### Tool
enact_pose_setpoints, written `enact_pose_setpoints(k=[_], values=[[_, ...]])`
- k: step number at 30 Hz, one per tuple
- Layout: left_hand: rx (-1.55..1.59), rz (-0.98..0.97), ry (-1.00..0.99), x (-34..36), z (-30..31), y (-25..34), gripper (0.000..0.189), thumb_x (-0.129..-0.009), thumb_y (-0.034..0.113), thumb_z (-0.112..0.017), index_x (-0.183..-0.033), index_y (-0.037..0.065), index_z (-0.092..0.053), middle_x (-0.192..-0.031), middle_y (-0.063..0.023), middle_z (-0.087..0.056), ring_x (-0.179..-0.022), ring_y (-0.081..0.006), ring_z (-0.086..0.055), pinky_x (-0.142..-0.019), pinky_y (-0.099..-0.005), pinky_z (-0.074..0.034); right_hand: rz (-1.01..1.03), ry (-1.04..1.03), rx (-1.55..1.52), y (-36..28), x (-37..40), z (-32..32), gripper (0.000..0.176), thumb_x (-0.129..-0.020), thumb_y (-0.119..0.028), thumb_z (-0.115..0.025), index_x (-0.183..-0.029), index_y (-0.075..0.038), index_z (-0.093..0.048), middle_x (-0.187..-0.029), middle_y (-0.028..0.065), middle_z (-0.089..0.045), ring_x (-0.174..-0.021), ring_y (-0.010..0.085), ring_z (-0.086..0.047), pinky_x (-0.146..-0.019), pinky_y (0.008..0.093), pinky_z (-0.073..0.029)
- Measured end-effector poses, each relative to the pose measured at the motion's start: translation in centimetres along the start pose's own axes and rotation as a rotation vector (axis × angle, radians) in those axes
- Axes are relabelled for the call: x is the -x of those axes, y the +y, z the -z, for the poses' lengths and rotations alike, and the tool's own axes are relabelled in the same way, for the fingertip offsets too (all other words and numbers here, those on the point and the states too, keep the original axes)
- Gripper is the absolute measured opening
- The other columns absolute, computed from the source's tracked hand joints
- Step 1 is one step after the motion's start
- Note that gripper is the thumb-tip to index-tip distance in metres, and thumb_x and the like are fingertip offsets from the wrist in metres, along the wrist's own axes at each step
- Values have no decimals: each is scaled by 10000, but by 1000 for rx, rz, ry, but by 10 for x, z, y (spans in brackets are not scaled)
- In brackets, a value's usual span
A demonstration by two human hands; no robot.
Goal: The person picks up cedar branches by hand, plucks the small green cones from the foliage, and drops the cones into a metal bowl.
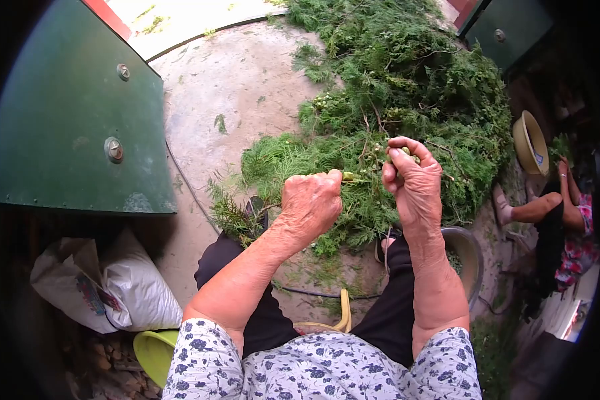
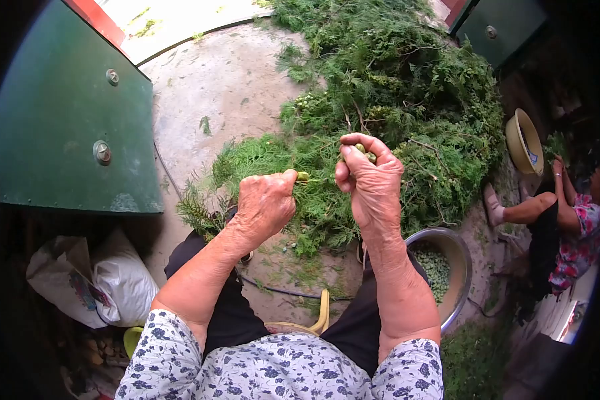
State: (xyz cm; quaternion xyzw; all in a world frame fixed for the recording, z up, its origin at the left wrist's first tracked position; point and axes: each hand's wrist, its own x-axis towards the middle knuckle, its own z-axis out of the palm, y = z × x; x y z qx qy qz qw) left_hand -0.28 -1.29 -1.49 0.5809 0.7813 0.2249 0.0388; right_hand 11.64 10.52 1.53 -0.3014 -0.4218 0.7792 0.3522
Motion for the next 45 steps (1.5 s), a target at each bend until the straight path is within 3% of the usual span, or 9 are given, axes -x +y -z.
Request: enact_pose_setpoints(k=[10,19,23,25,27,29,31,39,45], values=[[-130,-70,58,1,-7,0,82,-664,63,-535,-740,56,-506,-613,-100,-562,-590,-271,-586,-542,-379,-447,14,-299,637,14,6,-2,179,-798,-140,-670,-933,-25,-642,-716,3,-575,-522,31,-504,-444,178,-414],[-53,-119,114,-1,-1,2,149,-632,26,-533,-779,48,-527,-628,-111,-556,-578,-273,-568,-533,-383,-436,-332,-100,-5,17,5,9,165,-865,-129,-585,-962,4,-575,-729,-3,-528,-540,63,-495,-397,172,-340],[284,-151,312,-5,9,-5,161,-728,47,-580,-888,29,-578,-694,-111,-602,-584,-274,-565,-529,-328,-432,-116,-53,-84,-15,-4,43,186,-881,-123,-562,-1011,10,-557,-757,35,-535,-603,83,-505,-434,186,-355],[989,285,51,-4,28,-10,125,-838,152,-584,-873,33,-585,-633,-40,-575,-541,-219,-526,-532,-289,-415,-67,42,102,-39,4,61,194,-882,-119,-562,-1031,5,-556,-784,44,-549,-596,85,-504,-432,184,-358],[613,131,208,3,13,-39,320,-940,325,-440,-929,42,-589,-584,2,-502,-558,-125,-471,-664,-308,-394,-22,109,204,-57,22,90,202,-877,-106,-564,-1049,-1,-554,-808,45,-559,-596,76,-507,-431,177,-364],[1480,360,165,-5,28,-42,363,-892,375,-498,-961,27,-574,-604,-1,-466,-582,-118,-441,-685,-320,-372,20,222,332,-63,42,135,214,-872,-94,-564,-1067,-7,-551,-807,37,-558,-598,61,-507,-428,170,-366],[2127,79,144,-8,21,-55,411,-815,400,-583,-966,18,-566,-608,11,-419,-582,-115,-398,-652,-303,-358,-4,334,478,-60,68,187,245,-856,-88,-580,-1087,-12,-551,-799,24,-554,-585,48,-504,-431,154,-370],[2350,-33,234,-4,13,-63,294,-812,271,-481,-946,29,-579,-584,6,-393,-540,-131,-328,-597,-290,-316,-374,890,714,-11,171,368,338,-864,-231,-554,-1166,-79,-549,-1018,71,-571,-920,153,-529,-573,313,-469],[2370,-111,277,-1,32,-59,257,-865,236,-441,-941,17,-552,-576,6,-397,-543,-134,-337,-576,-284,-328,-410,1035,678,8,217,447,338,-834,-132,-533,-1170,-136,-566,-1042,35,-589,-872,220,-594,-652,371,-477]])
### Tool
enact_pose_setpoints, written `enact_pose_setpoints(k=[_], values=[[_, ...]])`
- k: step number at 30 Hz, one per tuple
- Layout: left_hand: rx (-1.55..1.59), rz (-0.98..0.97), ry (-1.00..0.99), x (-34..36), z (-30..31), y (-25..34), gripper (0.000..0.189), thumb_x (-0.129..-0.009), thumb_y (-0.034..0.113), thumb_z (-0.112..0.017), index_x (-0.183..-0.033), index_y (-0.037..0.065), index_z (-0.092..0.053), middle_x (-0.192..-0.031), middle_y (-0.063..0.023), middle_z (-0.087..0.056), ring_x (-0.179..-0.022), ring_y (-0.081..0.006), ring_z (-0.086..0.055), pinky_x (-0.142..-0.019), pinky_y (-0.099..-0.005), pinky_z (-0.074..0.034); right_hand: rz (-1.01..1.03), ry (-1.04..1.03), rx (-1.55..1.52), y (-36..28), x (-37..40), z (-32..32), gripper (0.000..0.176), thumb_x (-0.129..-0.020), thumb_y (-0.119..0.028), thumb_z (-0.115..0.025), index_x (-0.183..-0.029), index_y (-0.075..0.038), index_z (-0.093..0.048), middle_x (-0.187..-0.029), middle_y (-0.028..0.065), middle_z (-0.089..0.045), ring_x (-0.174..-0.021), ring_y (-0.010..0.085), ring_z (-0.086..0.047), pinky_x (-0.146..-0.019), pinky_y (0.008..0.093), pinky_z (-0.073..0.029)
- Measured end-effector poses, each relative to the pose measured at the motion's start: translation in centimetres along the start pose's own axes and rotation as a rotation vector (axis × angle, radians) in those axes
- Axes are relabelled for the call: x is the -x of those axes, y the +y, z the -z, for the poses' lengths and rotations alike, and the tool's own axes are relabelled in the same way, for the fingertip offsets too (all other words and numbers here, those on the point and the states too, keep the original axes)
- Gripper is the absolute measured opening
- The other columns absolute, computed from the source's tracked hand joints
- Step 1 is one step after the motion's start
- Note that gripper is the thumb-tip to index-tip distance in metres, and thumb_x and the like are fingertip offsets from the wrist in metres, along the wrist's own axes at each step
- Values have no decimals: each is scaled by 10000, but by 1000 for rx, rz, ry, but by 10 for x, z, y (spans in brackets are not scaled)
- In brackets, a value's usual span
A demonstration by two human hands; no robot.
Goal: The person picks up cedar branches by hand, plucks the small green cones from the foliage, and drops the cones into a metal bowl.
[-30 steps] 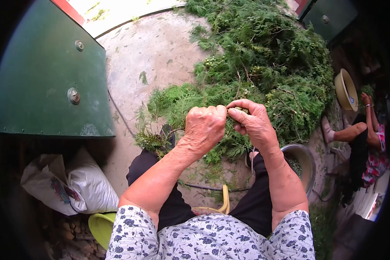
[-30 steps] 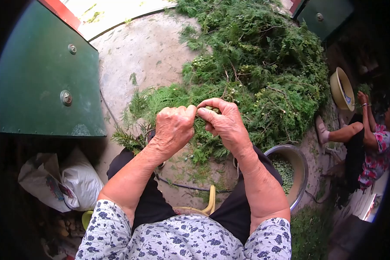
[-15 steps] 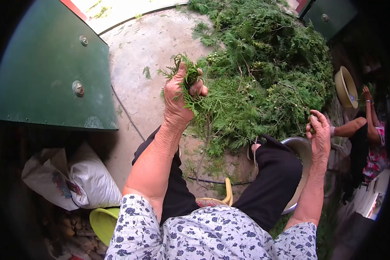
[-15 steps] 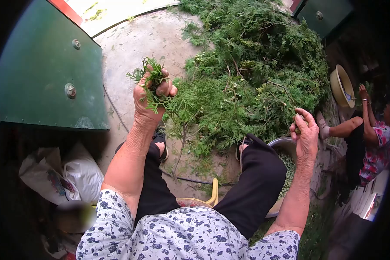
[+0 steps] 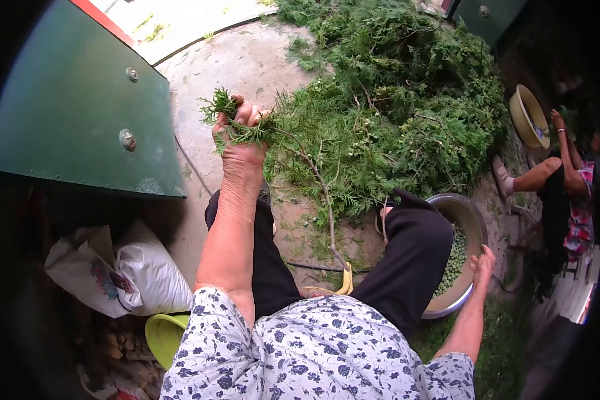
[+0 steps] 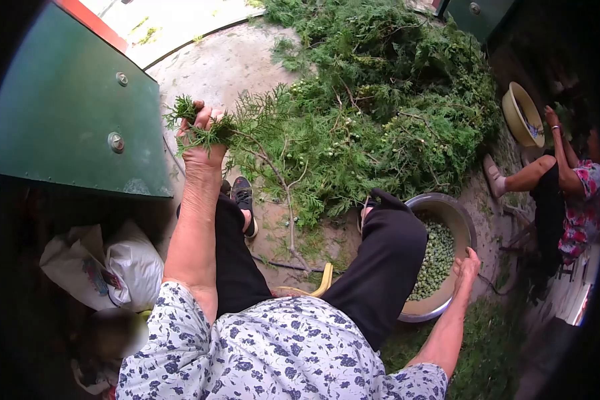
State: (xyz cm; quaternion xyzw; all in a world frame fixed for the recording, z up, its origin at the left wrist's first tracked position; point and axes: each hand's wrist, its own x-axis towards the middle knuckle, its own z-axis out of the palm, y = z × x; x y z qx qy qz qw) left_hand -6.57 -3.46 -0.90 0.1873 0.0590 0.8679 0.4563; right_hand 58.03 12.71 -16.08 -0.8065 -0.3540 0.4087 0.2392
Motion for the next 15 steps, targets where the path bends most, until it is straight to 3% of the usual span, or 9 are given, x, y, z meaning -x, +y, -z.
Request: enact_pose_setpoints(k=[4,6,7,9,11,13,15], values=[[-39,-46,15,0,-12,4,241,-879,251,-441,-946,43,-544,-596,8,-426,-592,-160,-401,-595,-313,-363,134,-29,180,2,6,14,319,-798,-47,-536,-1111,-58,-599,-1178,140,-547,-823,279,-625,-682,382,-498],[-9,-29,-24,1,-20,4,239,-880,248,-437,-950,45,-541,-600,9,-431,-610,-169,-419,-602,-327,-370,555,92,647,7,-4,24,325,-777,-42,-585,-1101,-23,-591,-1087,170,-590,-815,305,-618,-730,369,-489],[-2,-44,-18,3,-25,3,244,-883,247,-425,-953,44,-540,-600,9,-426,-611,-173,-418,-603,-334,-372,561,93,642,2,0,25,325,-777,-42,-585,-1101,-23,-591,-1087,170,-590,-815,305,-618,-730,369,-489],[-31,-113,9,8,-43,-7,262,-894,254,-402,-947,40,-545,-607,8,-414,-591,-147,-380,-582,-299,-347,738,296,570,-22,22,18,330,-774,-88,-617,-1090,2,-585,-1007,159,-618,-795,340,-609,-777,365,-475],[-59,-172,-4,9,-51,-11,269,-912,250,-380,-945,38,-542,-622,6,-398,-570,-121,-344,-551,-260,-322,875,259,314,-90,98,-8,284,-804,-94,-603,-1068,12,-589,-946,131,-621,-792,281,-611,-763,333,-482],[-79,-186,26,12,-53,-13,260,-914,241,-380,-947,36,-537,-621,5,-397,-568,-120,-345,-548,-259,-326,782,-150,-79,-151,202,-44,244,-871,-114,-547,-1066,28,-582,-873,81,-628,-791,142,-598,-717,246,-475],[-71,-224,110,19,-59,-16,237,-921,212,-379,-948,29,-527,-620,1,-392,-567,-121,-352,-546,-256,-345,1034,-424,37,-172,270,-76,271,-895,-174,-545,-1060,37,-581,-895,70,-626,-817,113,-594,-735,221,-462]])
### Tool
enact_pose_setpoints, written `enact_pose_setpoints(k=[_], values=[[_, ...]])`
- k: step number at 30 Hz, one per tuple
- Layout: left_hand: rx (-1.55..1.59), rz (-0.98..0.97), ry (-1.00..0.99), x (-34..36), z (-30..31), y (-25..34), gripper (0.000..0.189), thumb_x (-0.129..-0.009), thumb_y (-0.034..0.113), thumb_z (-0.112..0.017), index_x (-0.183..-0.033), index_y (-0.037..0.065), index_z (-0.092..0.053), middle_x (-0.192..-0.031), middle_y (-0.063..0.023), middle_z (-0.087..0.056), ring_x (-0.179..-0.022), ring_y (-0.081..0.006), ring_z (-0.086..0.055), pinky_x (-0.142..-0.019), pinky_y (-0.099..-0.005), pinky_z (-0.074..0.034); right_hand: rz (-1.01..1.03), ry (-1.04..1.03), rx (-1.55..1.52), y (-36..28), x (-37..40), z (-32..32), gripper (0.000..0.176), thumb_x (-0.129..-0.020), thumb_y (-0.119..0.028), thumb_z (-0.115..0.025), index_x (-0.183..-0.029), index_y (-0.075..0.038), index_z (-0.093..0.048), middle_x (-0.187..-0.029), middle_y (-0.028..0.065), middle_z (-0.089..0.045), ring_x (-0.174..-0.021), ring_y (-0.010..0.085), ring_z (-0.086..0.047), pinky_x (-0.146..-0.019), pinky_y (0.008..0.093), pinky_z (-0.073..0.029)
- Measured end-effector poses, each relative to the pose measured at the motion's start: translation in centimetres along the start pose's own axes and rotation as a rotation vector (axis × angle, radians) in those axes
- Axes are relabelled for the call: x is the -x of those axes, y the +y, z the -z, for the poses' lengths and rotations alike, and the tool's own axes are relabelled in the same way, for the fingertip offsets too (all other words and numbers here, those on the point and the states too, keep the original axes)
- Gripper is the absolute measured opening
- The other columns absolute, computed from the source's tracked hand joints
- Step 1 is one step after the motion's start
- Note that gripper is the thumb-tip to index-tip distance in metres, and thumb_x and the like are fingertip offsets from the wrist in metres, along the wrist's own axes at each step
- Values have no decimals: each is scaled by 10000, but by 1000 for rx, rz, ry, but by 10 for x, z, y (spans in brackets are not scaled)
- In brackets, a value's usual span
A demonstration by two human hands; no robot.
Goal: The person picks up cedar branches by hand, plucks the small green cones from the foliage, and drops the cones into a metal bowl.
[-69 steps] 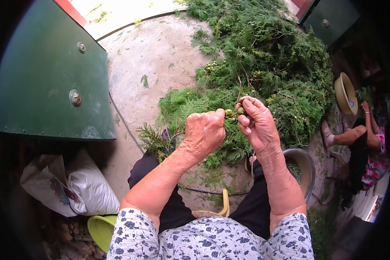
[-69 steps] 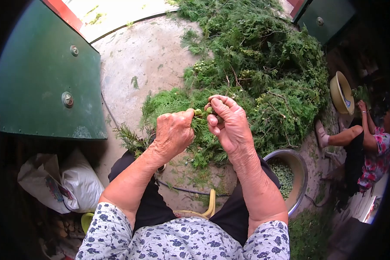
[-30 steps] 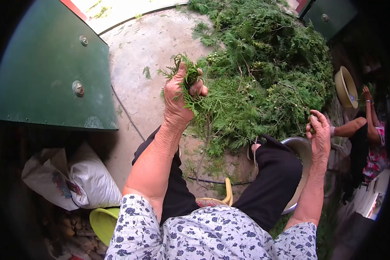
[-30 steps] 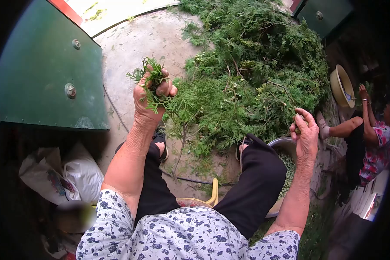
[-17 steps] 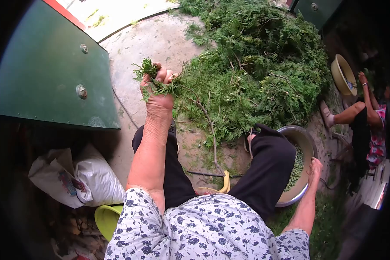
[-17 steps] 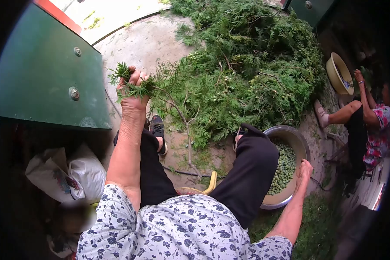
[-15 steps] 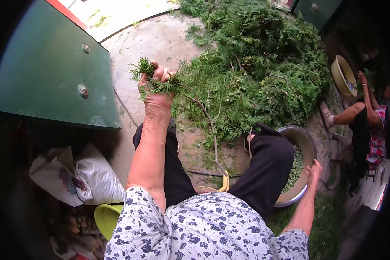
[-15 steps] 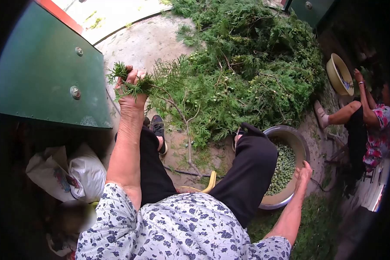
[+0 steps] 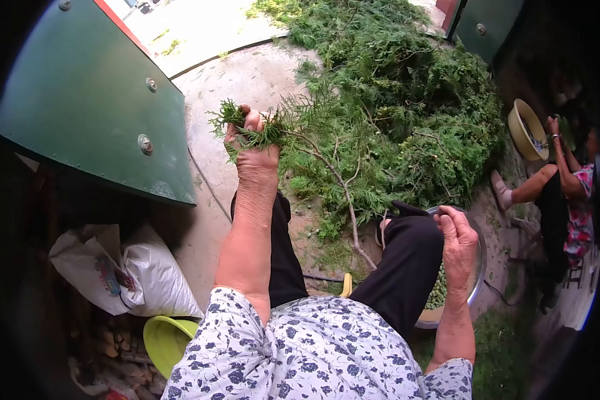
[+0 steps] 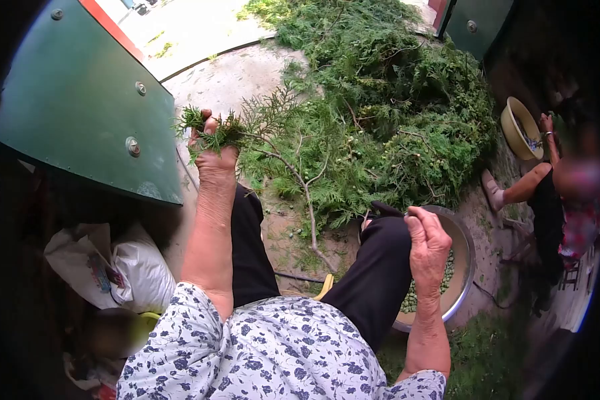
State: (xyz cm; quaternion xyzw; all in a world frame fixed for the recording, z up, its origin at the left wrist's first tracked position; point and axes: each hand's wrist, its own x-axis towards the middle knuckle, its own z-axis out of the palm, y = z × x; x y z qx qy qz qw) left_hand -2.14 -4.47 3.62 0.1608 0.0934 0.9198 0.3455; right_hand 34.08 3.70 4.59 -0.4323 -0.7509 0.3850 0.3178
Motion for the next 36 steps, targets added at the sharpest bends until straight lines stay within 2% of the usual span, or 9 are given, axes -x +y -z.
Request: enact_pose_setpoints(k=[1,4,5,7,10,17,21,26,36], values=[[12,12,-25,-1,8,2,250,-918,228,-382,-949,26,-526,-624,-1,-405,-573,-127,-369,-559,-264,-361,64,-140,-102,-5,3,-25,295,-869,-170,-582,-1076,41,-568,-892,96,-628,-786,153,-594,-728,258,-457],[46,8,-59,-1,11,5,267,-909,252,-392,-941,28,-533,-634,-3,-420,-578,-132,-384,-566,-272,-372,-387,-681,-677,-28,4,-81,533,-886,-398,-528,-1150,64,-496,-871,158,-633,-850,191,-617,-721,276,-488],[57,-19,18,0,11,6,264,-900,251,-400,-929,29,-539,-632,-5,-427,-572,-138,-390,-572,-272,-378,-632,-779,-937,-34,2,-96,459,-890,-355,-535,-1119,41,-494,-815,138,-628,-782,205,-635,-637,280,-503],[67,-58,102,2,11,15,261,-891,250,-408,-917,30,-546,-630,-7,-434,-566,-144,-396,-578,-272,-383,-670,-815,-1022,-41,1,-112,347,-901,-282,-529,-1066,23,-512,-742,81,-605,-624,163,-611,-529,242,-473],[-31,-64,381,-5,14,31,195,-836,151,-421,-883,32,-567,-650,-50,-522,-583,-202,-490,-577,-306,-442,-631,-687,-990,-46,-10,-124,289,-911,-184,-504,-1102,33,-503,-681,42,-572,-504,125,-551,-444,217,-446],[-16,-39,229,-26,54,56,211,-784,98,-461,-949,5,-555,-877,-146,-617,-827,-277,-606,-760,-419,-510,-447,-659,-766,-43,-37,-148,250,-909,-171,-512,-1079,13,-527,-652,-2,-515,-482,63,-459,-414,180,-368],[-72,-48,214,-35,68,73,240,-773,48,-499,-1005,16,-552,-994,-153,-597,-905,-277,-591,-832,-401,-494,-316,-597,-686,-50,-54,-158,243,-905,-146,-513,-1086,15,-523,-668,-18,-496,-516,43,-451,-447,179,-364],[-123,-2,362,-31,71,87,281,-934,320,-445,-1044,62,-467,-987,-122,-587,-865,-239,-575,-776,-384,-493,-227,-552,-638,-56,-65,-170,261,-901,-173,-536,-1095,0,-534,-655,-19,-505,-515,39,-444,-448,178,-370],[-299,-4,505,-36,92,121,243,-903,316,-512,-979,86,-536,-906,-74,-634,-826,-192,-610,-712,-314,-486,-101,-526,-451,-49,-79,-181,315,-889,-108,-526,-1175,16,-482,-675,-25,-484,-528,40,-448,-460,186,-385]])
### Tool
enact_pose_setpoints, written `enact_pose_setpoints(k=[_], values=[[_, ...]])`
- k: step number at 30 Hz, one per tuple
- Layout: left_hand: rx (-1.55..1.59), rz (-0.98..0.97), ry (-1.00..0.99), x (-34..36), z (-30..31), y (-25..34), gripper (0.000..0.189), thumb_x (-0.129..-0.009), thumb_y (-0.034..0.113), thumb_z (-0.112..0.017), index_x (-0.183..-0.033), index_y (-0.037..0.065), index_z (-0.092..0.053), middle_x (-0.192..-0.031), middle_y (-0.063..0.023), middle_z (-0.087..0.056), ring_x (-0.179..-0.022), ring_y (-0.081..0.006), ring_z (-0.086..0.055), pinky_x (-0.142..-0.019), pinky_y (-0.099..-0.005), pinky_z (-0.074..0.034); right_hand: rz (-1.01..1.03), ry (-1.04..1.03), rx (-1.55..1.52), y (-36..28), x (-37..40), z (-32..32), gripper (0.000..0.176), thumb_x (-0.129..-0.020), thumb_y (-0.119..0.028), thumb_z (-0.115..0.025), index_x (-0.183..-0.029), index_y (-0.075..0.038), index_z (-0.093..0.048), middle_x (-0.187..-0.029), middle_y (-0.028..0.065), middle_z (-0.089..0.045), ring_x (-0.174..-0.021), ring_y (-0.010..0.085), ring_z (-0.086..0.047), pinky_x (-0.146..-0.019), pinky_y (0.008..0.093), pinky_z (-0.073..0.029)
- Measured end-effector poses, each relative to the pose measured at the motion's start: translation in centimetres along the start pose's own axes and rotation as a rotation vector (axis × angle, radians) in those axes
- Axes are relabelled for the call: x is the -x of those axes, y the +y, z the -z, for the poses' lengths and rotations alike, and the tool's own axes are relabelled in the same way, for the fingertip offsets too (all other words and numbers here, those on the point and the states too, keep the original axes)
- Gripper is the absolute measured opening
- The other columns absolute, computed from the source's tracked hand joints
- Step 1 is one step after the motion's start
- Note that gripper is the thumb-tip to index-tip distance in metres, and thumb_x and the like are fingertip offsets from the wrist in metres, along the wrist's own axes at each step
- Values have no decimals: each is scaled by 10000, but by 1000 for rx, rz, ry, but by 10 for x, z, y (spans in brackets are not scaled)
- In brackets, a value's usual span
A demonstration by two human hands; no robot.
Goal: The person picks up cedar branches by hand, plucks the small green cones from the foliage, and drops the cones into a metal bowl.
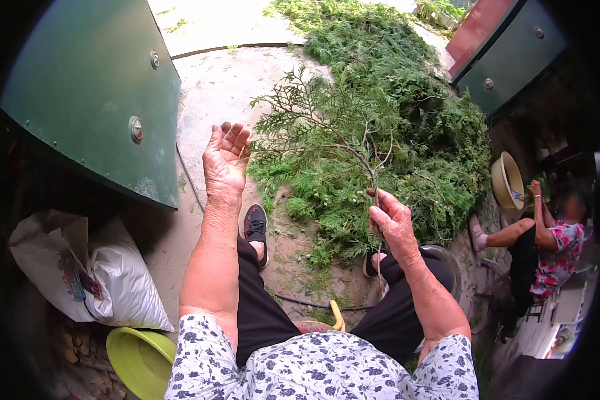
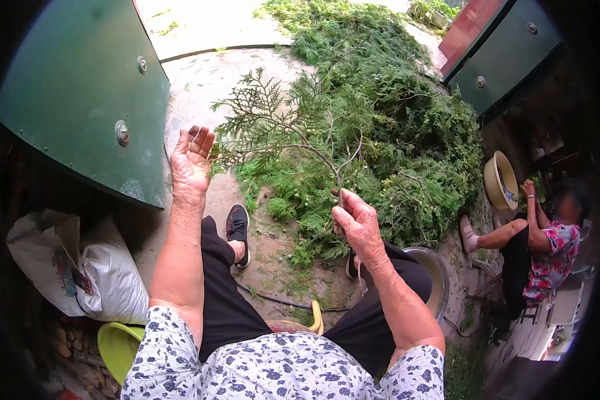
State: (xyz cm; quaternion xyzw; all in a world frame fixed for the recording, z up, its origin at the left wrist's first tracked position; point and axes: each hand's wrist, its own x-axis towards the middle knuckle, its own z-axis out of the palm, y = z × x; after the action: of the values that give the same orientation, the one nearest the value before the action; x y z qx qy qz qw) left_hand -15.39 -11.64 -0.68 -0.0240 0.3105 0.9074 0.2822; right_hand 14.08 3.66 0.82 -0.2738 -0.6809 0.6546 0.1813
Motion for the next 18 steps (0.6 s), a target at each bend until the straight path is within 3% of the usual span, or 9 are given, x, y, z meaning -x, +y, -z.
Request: enact_pose_setpoints(k=[5,12,15,17,18], values=[[-85,-34,101,2,2,10,196,-891,283,-536,-947,97,-559,-909,-46,-639,-852,-155,-602,-722,-292,-474,-188,-53,-344,-10,-7,5,379,-900,-113,-494,-1246,6,-397,-673,31,-519,-521,106,-528,-447,233,-452],[-70,32,54,1,-1,11,179,-892,255,-534,-930,86,-576,-850,-50,-653,-769,-161,-629,-704,-294,-481,-212,-78,-584,-7,-23,7,345,-921,-154,-478,-1216,12,-409,-685,55,-538,-555,154,-578,-475,278,-508],[-36,37,4,-1,2,7,173,-886,255,-544,-926,90,-582,-836,-43,-654,-768,-155,-628,-696,-296,-482,-241,-36,-398,-14,-25,4,356,-920,-161,-473,-1204,41,-402,-698,56,-536,-550,150,-577,-482,284,-506],[-95,32,90,2,-1,10,171,-883,254,-548,-926,92,-584,-836,-44,-653,-761,-152,-627,-683,-291,-483,-255,-151,-147,-12,-22,4,378,-897,-158,-494,-1198,52,-405,-662,36,-520,-522,128,-563,-464,269,-483],[-101,46,86,-2,3,10,165,-882,248,-548,-925,93,-584,-833,-42,-653,-748,-151,-627,-678,-287,-483,-297,-210,136,-10,-17,5,377,-877,-172,-512,-1182,36,-437,-616,10,-492,-491,103,-541,-437,249,-449]])
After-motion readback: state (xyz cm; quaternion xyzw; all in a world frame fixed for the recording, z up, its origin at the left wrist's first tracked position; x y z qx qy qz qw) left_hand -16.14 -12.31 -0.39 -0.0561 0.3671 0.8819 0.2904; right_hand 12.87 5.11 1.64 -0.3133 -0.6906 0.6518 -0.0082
